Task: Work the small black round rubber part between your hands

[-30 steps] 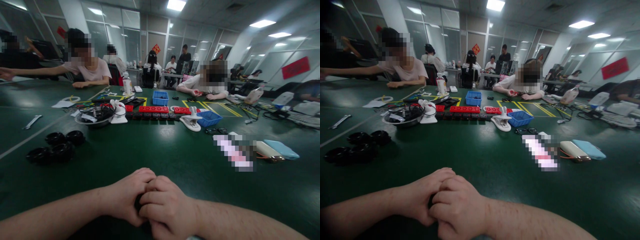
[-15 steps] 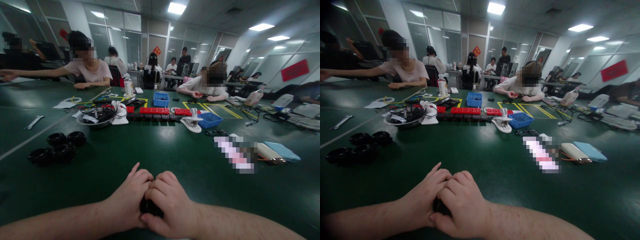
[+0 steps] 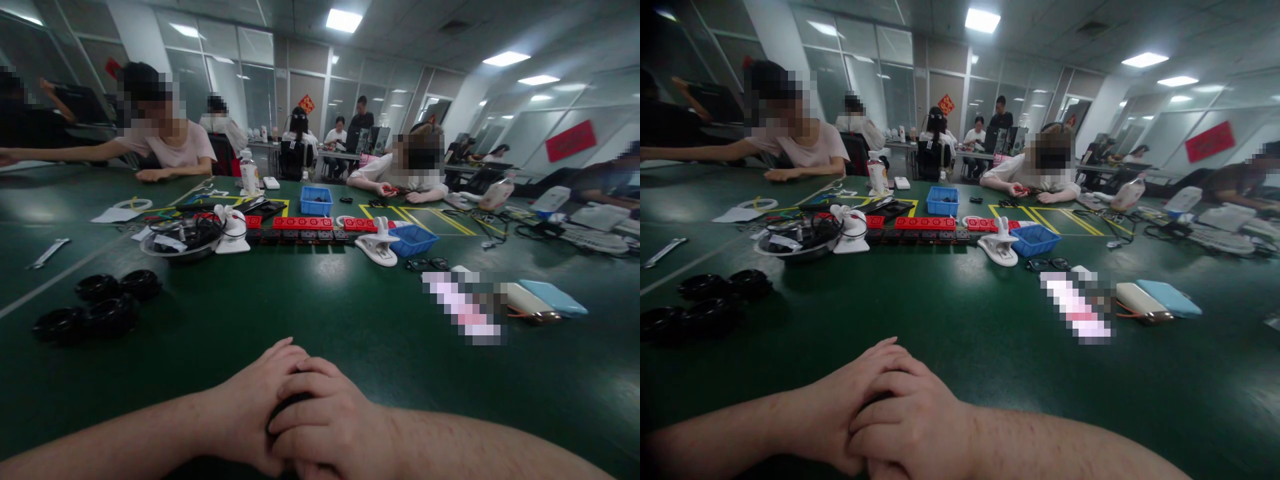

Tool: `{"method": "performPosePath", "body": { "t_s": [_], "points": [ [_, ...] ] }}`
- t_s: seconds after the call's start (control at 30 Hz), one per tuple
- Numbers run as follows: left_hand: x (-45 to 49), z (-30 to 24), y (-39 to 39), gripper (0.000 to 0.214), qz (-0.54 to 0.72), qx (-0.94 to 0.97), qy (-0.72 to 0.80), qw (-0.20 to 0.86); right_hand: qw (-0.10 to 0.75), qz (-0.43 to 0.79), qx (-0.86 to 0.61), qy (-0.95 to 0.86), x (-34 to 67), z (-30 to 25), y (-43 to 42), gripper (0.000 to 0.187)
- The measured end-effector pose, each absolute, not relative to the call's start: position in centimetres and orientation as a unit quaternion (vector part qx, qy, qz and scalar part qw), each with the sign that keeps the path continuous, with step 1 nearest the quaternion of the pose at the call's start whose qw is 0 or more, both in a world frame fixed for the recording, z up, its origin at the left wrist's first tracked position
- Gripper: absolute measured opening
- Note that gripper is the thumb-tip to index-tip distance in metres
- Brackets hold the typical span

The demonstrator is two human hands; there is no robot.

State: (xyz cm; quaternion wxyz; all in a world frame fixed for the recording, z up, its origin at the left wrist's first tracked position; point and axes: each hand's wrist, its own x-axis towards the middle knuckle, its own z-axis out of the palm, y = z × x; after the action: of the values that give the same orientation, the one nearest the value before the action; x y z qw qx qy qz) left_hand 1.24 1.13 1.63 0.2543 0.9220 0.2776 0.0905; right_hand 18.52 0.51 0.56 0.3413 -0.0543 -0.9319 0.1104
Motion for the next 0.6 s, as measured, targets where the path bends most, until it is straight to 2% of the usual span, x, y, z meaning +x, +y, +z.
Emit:
{"method": "performPosePath", "body": {
  "t_s": [0.1,0.3,0.43,0.6],
  "points": [
    [1.4,1.7,0.5,0.079,0.077,0.933,0.276,0.216,0.358,0.109,-0.091,-0.923,18.6,1.1,0.2,0.023],
    [1.6,0.6,-0.9,0.056,0.138,0.902,0.361,0.194,0.356,0.127,-0.228,-0.897,18.6,1.6,-0.4,0.05],
    [1.7,0.2,-0.9,0.04,0.157,0.89,0.384,0.192,0.348,0.112,-0.242,-0.899,18.4,1.1,-0.4,0.041],
    [1.4,-0.2,0.2,0.049,0.149,0.903,0.334,0.226,0.312,0.11,-0.196,-0.923,18.4,0.9,-0.1,0.023]
  ]
}}
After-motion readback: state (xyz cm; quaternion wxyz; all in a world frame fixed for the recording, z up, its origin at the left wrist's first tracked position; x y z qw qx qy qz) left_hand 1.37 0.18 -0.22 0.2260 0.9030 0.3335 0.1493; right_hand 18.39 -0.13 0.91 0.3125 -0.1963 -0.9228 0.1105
